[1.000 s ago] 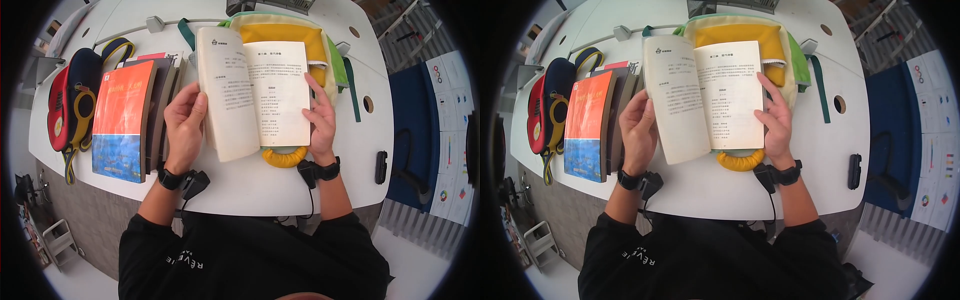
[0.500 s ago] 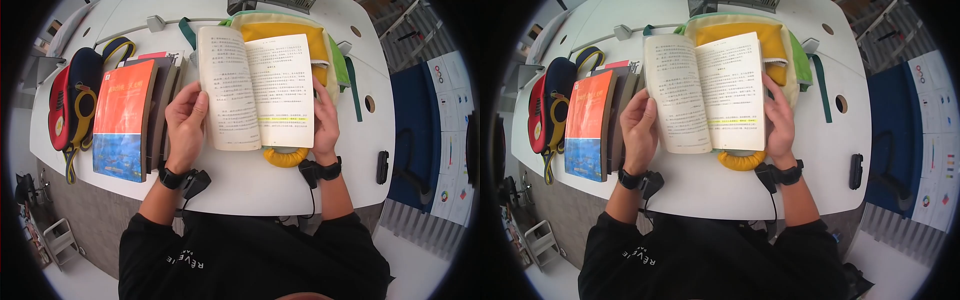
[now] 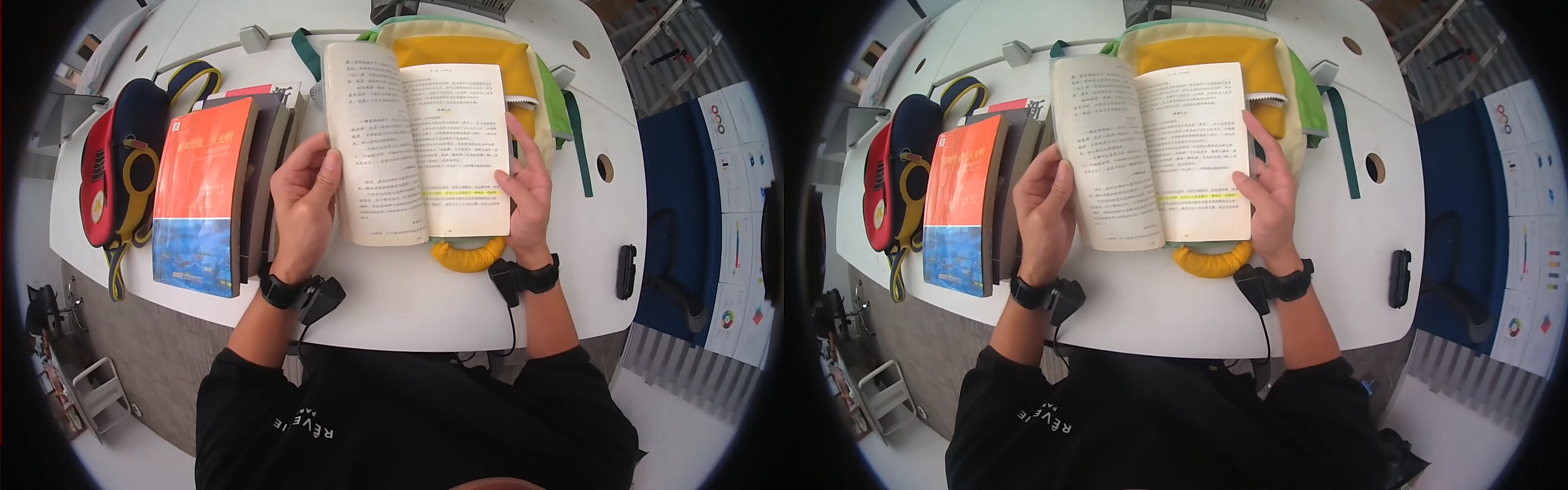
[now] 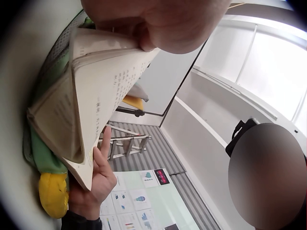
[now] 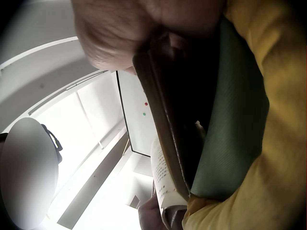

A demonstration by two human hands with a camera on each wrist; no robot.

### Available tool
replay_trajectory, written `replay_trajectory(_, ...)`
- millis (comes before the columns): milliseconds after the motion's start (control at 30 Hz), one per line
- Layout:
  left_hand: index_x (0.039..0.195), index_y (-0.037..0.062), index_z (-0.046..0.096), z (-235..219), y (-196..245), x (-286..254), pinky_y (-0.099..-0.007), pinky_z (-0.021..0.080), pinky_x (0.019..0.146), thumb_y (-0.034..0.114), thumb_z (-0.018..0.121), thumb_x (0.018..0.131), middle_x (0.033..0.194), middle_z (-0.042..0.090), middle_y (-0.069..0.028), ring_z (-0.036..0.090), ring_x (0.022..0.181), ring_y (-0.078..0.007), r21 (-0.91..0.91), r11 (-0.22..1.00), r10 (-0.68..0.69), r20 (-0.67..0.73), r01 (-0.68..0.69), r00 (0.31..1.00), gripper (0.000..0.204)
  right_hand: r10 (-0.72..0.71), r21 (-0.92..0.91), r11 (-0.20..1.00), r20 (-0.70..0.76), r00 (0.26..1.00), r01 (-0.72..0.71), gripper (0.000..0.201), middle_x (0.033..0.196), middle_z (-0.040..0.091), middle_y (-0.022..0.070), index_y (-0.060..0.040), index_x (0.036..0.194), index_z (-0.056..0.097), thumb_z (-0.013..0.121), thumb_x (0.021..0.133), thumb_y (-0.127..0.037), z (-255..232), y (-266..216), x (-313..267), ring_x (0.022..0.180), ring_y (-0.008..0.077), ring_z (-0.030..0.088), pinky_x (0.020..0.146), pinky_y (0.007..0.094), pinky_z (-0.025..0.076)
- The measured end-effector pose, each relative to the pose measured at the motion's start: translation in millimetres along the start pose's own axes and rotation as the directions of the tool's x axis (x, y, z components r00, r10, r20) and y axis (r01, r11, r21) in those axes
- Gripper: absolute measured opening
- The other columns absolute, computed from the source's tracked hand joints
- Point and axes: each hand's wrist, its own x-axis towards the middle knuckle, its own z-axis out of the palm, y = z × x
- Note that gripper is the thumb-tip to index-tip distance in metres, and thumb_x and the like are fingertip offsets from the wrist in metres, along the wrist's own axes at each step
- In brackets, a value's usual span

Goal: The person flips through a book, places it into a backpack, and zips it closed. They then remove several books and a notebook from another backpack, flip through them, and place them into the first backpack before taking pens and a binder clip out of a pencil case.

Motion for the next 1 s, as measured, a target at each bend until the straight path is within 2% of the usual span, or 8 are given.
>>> replay_trajectory(133,0.128,-0.0093,0.057,1,2,0,-0.0249,0.05,0.089,0.008,0.053,0.103,0.112,0.07,-0.012,0.065,0.101,-0.0128,-0.018,1.0,-0.021,0.003,0.021,1.0,0.031,0.012,0.023,1.0,0.033,0.999,-0.013,0.069,0.13,0.061,0.0244,0.0017,0.154,0.028,0.045,0.087,0.005,-6,2,2,0.119,0.0219,0.061,0.103,0.0314,0.046)
replay_trajectory(533,0.127,-0.0091,0.057,-1,-1,0,-0.0253,0.05,0.091,0.007,0.053,0.103,0.113,0.069,-0.0115,0.065,0.102,-0.0125,-0.038,0.998,-0.045,0.035,0.047,0.998,0.029,0.013,0.045,0.999,0.003,1.0,-0.013,0.068,0.128,0.062,0.0243,0.0033,0.153,0.029,0.044,0.087,0.004,-1,-1,0,0.119,0.0224,0.06,0.104,0.0317,0.045)
replay_trajectory(733,0.127,-0.0087,0.057,1,-1,1,-0.0258,0.049,0.093,0.008,0.055,0.102,0.113,0.07,-0.0111,0.065,0.103,-0.0127,0.002,0.999,-0.035,-0.006,0.035,0.999,0.03,0.017,0.024,1.0,0.018,1.0,-0.017,0.069,0.128,0.062,0.024,0.0035,0.153,0.029,0.044,0.086,0.005,-4,1,1,0.12,0.0227,0.06,0.104,0.0321,0.044)
replay_trajectory(833,0.128,-0.0089,0.057,0,-5,2,-0.0259,0.05,0.093,0.007,0.055,0.102,0.113,0.07,-0.0112,0.065,0.103,-0.0128,0.004,1.0,-0.015,-0.008,0.015,1.0,0.03,-0.004,-0.021,1.0,-0.013,1.0,0.004,0.069,0.129,0.062,0.0245,0.004,0.153,0.029,0.042,0.086,0.005,-4,2,2,0.12,0.023,0.061,0.103,0.0321,0.046)
replay_trajectory(933,0.128,-0.009,0.057,2,-2,0,-0.0259,0.05,0.093,0.007,0.055,0.102,0.113,0.07,-0.0112,0.065,0.103,-0.0127,-0.01,0.999,-0.031,-0.018,0.031,0.999,0.03,-0.011,-0.036,0.999,0.028,1.0,0.012,0.068,0.131,0.06,0.0254,0.0044,0.153,0.028,0.04,0.086,0.005,-7,2,0,0.119,0.0233,0.062,0.101,0.0321,0.049)
replay_trajectory(1000,0.128,-0.009,0.057,2,-3,0,-0.0259,0.05,0.092,0.007,0.056,0.102,0.113,0.07,-0.0111,0.065,0.103,-0.0126,-0.003,1.0,-0.023,-0.019,0.023,1.0,0.031,-0.026,0.027,0.999,0.039,0.999,0.025,0.067,0.133,0.059,0.0261,0.005,0.153,0.027,0.038,0.087,0.004,-9,6,2,0.118,0.0236,0.063,0.099,0.032,0.05)
